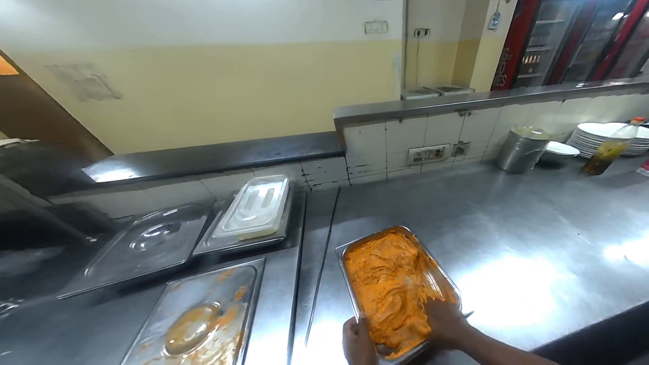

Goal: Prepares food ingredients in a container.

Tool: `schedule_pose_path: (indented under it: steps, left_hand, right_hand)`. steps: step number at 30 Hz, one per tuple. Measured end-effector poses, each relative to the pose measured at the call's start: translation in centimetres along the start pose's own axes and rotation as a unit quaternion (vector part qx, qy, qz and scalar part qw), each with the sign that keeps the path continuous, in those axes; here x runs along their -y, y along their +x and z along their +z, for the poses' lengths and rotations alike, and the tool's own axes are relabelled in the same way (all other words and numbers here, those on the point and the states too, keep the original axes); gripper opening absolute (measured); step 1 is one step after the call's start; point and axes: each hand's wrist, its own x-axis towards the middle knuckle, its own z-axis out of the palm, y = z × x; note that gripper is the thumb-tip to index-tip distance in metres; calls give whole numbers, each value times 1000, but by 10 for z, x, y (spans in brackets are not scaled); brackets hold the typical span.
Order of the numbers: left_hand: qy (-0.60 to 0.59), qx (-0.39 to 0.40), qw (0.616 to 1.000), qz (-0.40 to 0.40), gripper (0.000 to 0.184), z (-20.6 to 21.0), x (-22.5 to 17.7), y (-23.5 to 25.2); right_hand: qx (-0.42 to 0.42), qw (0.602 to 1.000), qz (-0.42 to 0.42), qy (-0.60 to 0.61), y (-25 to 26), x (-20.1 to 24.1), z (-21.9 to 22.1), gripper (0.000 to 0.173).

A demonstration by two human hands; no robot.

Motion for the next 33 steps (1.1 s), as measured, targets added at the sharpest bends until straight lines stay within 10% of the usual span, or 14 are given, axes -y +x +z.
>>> schedule_pose_path:
  steps: [8,11,13,16,18,24,33]
  left_hand:
    - [-32,-20,999,-2,22,2,-3,-1]
    - [-36,-15,999,-1,21,2,-2,-1]
    - [-40,-9,999,-3,22,4,-3,-1]
    - [-46,-7,999,-6,24,5,-2,-8]
    - [-54,-13,998,-5,24,7,0,-8]
    - [-42,-7,999,-4,23,5,-1,-7]
    - [-34,13,999,2,24,1,-3,-8]
  right_hand:
    - [10,998,-68,0,-77,-16,13,56]
    - [-11,984,-16,178,-75,-21,-17,42]
    - [-96,859,29,502,-47,-14,-17,35]
    - [-140,459,21,877,3,10,17,78]
    - [-171,343,31,923,2,18,30,86]
    - [-147,413,71,896,-62,-7,38,41]
    - [-182,707,37,682,-16,17,-32,16]
